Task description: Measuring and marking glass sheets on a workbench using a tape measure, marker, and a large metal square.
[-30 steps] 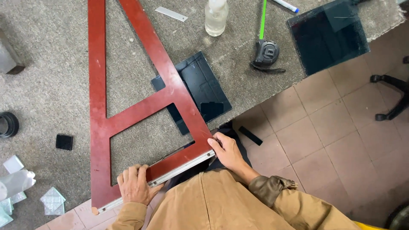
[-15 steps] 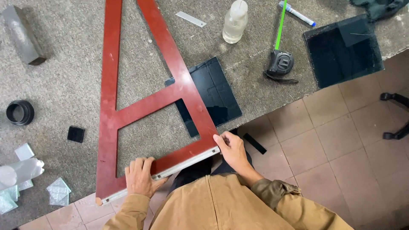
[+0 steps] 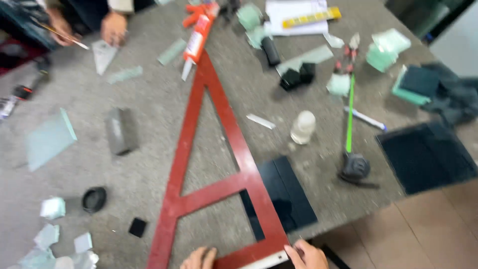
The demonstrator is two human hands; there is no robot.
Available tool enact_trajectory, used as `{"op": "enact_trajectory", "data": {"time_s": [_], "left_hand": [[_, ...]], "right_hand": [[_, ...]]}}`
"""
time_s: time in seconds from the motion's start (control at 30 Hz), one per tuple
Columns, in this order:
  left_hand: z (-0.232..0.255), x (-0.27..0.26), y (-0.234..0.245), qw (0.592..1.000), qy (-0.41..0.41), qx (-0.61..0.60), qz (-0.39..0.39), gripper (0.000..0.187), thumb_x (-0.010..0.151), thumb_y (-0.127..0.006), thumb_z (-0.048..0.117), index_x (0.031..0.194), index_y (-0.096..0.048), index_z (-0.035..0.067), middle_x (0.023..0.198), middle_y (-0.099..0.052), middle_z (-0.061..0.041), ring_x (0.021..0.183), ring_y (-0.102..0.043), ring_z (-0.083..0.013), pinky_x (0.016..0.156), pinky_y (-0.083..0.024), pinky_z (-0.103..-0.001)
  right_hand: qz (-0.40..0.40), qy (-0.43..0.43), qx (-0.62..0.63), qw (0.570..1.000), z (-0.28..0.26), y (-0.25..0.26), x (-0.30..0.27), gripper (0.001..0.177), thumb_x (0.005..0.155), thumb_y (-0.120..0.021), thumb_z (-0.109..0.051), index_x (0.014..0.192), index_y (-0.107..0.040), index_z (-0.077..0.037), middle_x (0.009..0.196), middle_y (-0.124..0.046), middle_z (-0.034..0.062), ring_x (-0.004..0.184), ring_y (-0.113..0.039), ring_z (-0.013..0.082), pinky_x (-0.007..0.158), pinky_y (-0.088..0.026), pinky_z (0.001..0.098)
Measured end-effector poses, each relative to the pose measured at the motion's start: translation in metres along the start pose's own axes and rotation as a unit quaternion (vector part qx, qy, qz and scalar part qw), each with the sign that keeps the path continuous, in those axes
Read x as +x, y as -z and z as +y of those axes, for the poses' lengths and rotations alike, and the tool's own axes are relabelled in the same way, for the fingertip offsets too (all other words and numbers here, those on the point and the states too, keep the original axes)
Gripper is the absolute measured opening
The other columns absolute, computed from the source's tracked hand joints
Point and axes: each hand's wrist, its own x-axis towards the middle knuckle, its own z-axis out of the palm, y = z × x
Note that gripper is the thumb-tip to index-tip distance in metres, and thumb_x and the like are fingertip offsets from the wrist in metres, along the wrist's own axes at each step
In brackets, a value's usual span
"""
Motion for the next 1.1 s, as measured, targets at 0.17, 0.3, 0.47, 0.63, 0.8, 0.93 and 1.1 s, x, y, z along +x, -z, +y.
{"op": "enact_trajectory", "data": {"time_s": [0.17,0.3,0.47,0.63,0.8,0.93,1.1], "left_hand": [[0.038,0.029,-0.006,0.994,-0.040,-0.083,0.065,0.026,0.091,-0.065,0.027,0.105,-0.084,0.035,0.100,-0.071,-0.001,0.078,-0.072,-0.0250,0.072,-0.050,-0.049],[0.024,0.065,0.014,0.966,-0.137,-0.082,-0.201,0.092,0.077,-0.068,0.102,0.130,-0.075,0.027,0.115,-0.067,-0.010,0.094,-0.062,-0.0375,0.082,-0.045,-0.057],[0.030,0.056,0.038,0.951,-0.172,-0.138,-0.218,0.085,0.088,-0.070,0.087,0.136,-0.074,0.017,0.117,-0.066,-0.011,0.100,-0.061,-0.0341,0.080,-0.043,-0.051],[0.028,0.058,0.038,0.943,-0.191,-0.163,-0.218,0.077,0.093,-0.076,0.071,0.136,-0.068,0.008,0.125,-0.066,-0.014,0.104,-0.062,-0.0349,0.084,-0.046,-0.049],[0.024,0.053,0.038,0.937,-0.199,-0.139,-0.250,0.082,0.091,-0.079,0.070,0.140,-0.066,0.005,0.127,-0.064,-0.014,0.105,-0.060,-0.0337,0.087,-0.046,-0.048],[0.022,0.058,0.035,0.931,-0.219,-0.142,-0.255,0.083,0.090,-0.083,0.069,0.139,-0.066,0.004,0.126,-0.065,-0.014,0.104,-0.060,-0.0337,0.084,-0.046,-0.048],[0.023,0.055,0.028,0.950,-0.190,-0.162,-0.187,0.076,0.087,-0.080,0.074,0.132,-0.074,0.014,0.120,-0.068,-0.007,0.105,-0.070,-0.0289,0.088,-0.054,-0.042]], "right_hand": [[-0.025,-0.112,-0.038,0.993,0.000,-0.011,0.019,0.043,0.099,-0.079,-0.061,0.077,-0.072,-0.024,0.069,-0.052,-0.0020,0.066,-0.054,0.0073,0.071,-0.044,0.0245],[0.075,0.116,0.011,0.990,-0.002,-0.008,0.020,0.055,0.103,-0.069,-0.059,0.072,-0.050,-0.017,0.064,-0.052,0.0056,0.065,-0.048,0.0252,0.068,-0.043,0.0416],[0.122,0.187,0.055,0.973,0.020,-0.012,0.008,0.043,0.102,-0.076,-0.048,0.077,-0.068,-0.013,0.058,-0.059,0.0023,0.053,-0.053,0.0206,0.060,-0.044,0.0411],[0.059,0.207,0.103,0.971,0.010,0.000,0.000,0.042,0.108,-0.072,-0.042,0.079,-0.062,-0.013,0.061,-0.056,-0.0015,0.055,-0.047,0.0139,0.057,-0.040,0.0363],[0.029,0.175,0.136,0.975,0.002,0.004,-0.003,0.037,0.106,-0.074,-0.038,0.080,-0.067,-0.013,0.066,-0.076,-0.0003,0.059,-0.068,0.0116,0.062,-0.052,0.0324],[0.029,0.146,0.148,0.978,-0.002,0.006,-0.003,0.036,0.104,-0.076,-0.039,0.079,-0.071,-0.013,0.070,-0.080,0.0005,0.063,-0.074,0.0121,0.067,-0.056,0.0318],[0.040,0.129,0.199,0.970,-0.004,0.007,-0.001,0.025,0.099,-0.081,-0.025,0.081,-0.079,-0.007,0.062,-0.080,0.0060,0.060,-0.081,0.0215,0.064,-0.060,0.0331]]}}
